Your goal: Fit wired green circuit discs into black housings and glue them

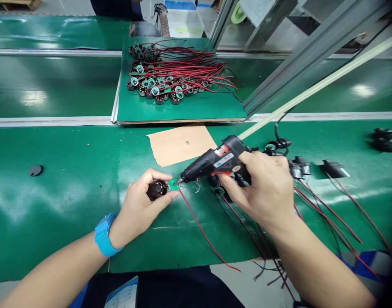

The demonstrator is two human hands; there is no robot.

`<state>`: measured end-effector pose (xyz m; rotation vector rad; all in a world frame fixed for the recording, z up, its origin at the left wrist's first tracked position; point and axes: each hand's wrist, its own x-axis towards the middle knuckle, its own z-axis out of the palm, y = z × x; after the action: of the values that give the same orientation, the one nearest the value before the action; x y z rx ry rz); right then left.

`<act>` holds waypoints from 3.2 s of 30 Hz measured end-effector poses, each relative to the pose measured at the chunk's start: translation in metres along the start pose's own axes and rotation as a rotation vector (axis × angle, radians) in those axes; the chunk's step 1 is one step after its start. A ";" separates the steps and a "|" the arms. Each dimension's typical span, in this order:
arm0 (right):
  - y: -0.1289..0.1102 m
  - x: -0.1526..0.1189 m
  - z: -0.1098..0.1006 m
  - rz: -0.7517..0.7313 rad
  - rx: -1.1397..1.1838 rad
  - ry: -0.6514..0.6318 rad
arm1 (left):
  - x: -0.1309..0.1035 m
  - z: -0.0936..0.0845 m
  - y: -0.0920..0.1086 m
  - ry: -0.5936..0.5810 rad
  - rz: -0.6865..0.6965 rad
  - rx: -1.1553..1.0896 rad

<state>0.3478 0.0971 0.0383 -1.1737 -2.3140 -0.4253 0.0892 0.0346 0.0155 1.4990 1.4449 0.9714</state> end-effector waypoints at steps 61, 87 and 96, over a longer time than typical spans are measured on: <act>-0.069 -0.012 -0.014 -0.193 0.401 0.089 | -0.006 0.002 0.008 -0.283 0.050 -0.058; -0.089 -0.010 -0.024 0.110 0.650 -0.036 | -0.005 0.001 0.010 -0.265 -0.083 -0.140; -0.024 -0.028 -0.034 0.359 0.369 0.056 | 0.017 -0.050 0.000 -0.195 0.226 0.531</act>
<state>0.3520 0.0484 0.0496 -1.3260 -1.9649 0.0954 0.0429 0.0540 0.0334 2.1152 1.4793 0.5619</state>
